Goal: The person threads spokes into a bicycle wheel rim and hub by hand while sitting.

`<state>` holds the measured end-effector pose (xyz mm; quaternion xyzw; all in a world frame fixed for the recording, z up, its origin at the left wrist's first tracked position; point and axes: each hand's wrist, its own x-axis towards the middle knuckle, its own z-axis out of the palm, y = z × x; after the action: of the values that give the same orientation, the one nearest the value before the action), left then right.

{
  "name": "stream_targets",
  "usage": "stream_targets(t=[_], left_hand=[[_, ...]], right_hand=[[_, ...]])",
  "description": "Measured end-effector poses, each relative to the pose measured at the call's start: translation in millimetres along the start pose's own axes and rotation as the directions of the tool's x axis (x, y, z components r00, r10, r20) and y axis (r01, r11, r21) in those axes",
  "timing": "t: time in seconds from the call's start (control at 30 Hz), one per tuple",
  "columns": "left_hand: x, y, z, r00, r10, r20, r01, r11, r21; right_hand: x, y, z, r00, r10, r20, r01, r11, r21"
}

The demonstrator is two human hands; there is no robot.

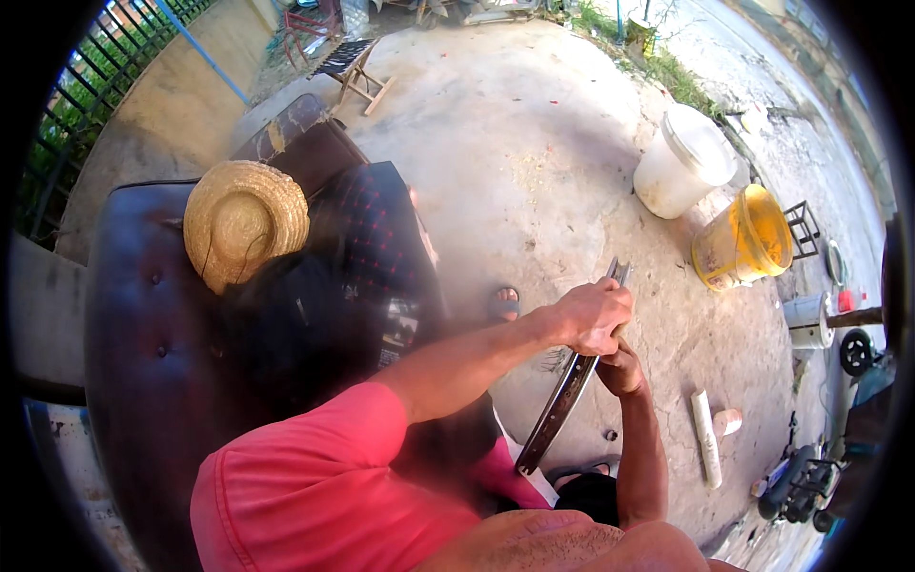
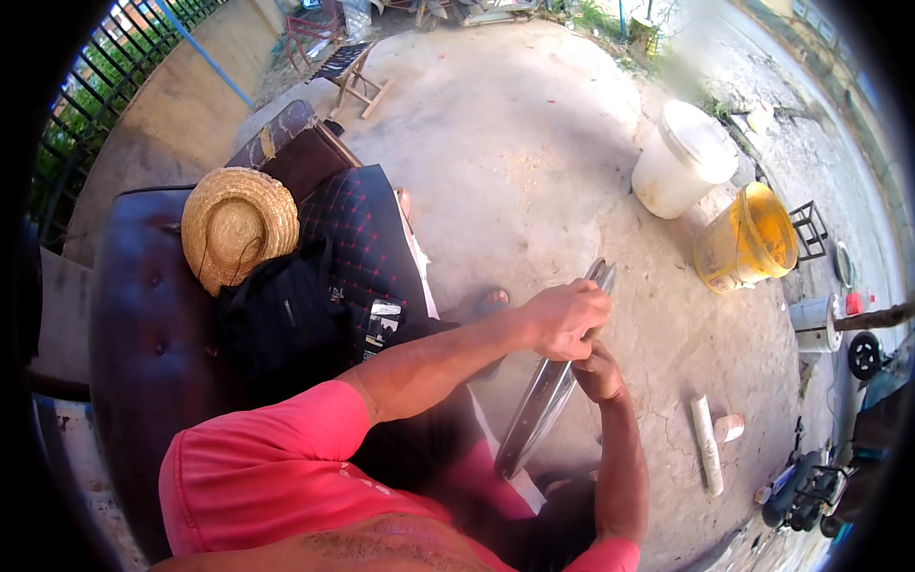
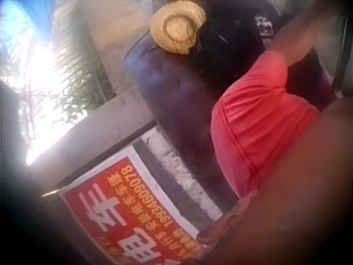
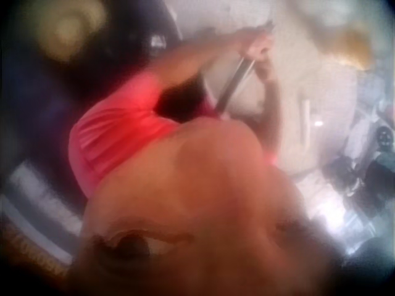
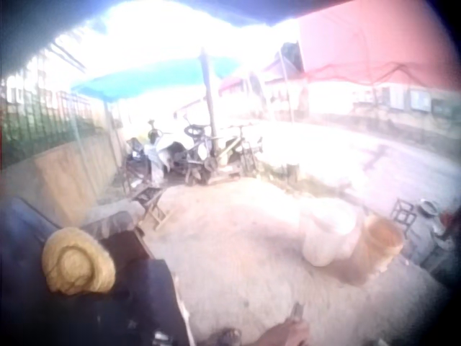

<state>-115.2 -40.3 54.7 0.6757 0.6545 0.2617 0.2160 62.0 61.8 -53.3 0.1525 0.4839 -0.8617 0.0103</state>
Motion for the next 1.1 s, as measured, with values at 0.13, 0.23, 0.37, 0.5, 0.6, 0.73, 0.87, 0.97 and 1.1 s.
stream_targets(t=[0.13,0.23,0.37,0.5,0.6,0.73,0.87,0.97,1.1], left_hand=[[-1.1,-3.7,1.0,1.0,0.012,-0.002,-0.012,1.0,-0.012],[-1.5,-6.0,1.8,1.0,0.02,0.002,-0.02,1.0,-0.021],[-0.8,-4.1,-0.2,0.999,0.038,0.027,-0.038,0.999,0.003],[1.0,1.5,2.3,0.999,0.04,0.02,-0.04,0.999,-0.022],[3.0,2.8,4.3,0.999,0.023,0.024,-0.023,1.0,-0.012],[-1.8,-3.9,-1.8,0.998,-0.056,0.002,0.056,0.998,-0.002],[-0.2,0.4,3.8,0.998,-0.056,-0.034,0.056,0.998,0.011],[4.5,6.3,17.6,0.993,0.086,-0.082,-0.084,0.996,0.031],[20.1,6.0,28.0,0.938,0.312,-0.153,-0.307,0.95,0.056]], right_hand=[[-1.4,0.8,3.2,0.997,-0.037,0.066,0.025,0.984,0.176],[-4.0,-2.6,5.9,0.997,-0.017,0.081,0.003,0.985,0.172],[-8.5,6.7,-1.3,0.996,-0.017,0.084,0.002,0.986,0.168],[-17.1,8.6,-0.8,0.997,-0.038,0.062,0.031,0.992,0.119],[-22.2,13.9,3.4,0.997,-0.071,-0.032,0.072,0.997,0.036],[-39.4,8.6,14.6,0.979,-0.146,-0.143,0.129,0.985,-0.117],[-60.3,14.6,17.4,0.952,-0.255,-0.166,0.243,0.966,-0.09],[-72.1,19.6,17.5,0.943,-0.242,-0.226,0.219,0.968,-0.122],[-69.6,16.6,4.4,0.886,-0.3,-0.355,0.274,0.954,-0.121]])
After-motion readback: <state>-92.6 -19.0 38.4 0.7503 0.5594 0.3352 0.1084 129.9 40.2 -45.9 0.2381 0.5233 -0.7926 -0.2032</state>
